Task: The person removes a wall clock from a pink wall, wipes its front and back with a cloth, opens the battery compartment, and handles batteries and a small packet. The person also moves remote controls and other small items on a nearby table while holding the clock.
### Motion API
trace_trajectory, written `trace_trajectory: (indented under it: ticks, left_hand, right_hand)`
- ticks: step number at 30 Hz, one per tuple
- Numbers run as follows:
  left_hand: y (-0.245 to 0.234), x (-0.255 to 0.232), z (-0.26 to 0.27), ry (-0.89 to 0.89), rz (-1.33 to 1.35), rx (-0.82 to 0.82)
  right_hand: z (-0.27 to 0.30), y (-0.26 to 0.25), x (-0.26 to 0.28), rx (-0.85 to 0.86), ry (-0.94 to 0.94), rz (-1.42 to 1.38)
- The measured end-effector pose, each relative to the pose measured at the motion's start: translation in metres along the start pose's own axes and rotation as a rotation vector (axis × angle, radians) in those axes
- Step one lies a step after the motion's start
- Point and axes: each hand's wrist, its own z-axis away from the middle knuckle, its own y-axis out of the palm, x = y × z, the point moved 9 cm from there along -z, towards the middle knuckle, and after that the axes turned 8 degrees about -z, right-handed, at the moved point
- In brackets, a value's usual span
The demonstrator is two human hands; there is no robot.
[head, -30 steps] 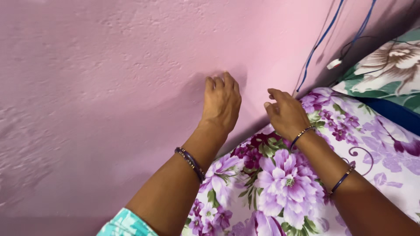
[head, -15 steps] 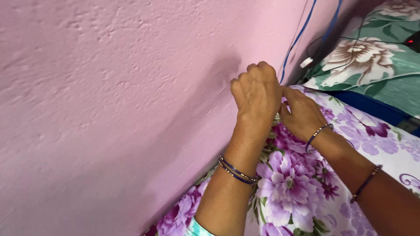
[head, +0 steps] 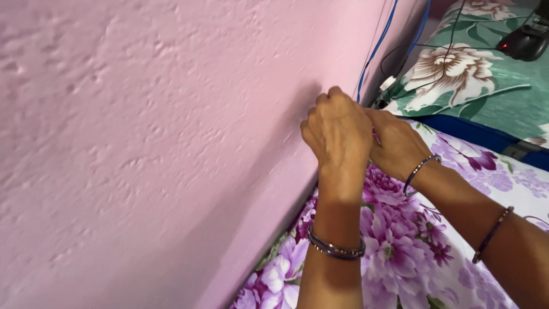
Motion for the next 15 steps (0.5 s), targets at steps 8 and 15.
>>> trace_trajectory:
  ticks: [8,15]
  left_hand:
    - [0.018,-0.01,0.011,0.06,-0.014,0.09]
    - [0.017,-0.013,0.008,0.145,-0.035,0.133]
  right_hand:
    - [0.021,-0.006,-0.028,-0.016,0.044,-0.033]
    - [0.008,-0.014,-0.044,-0.106,-0.09,-0.029]
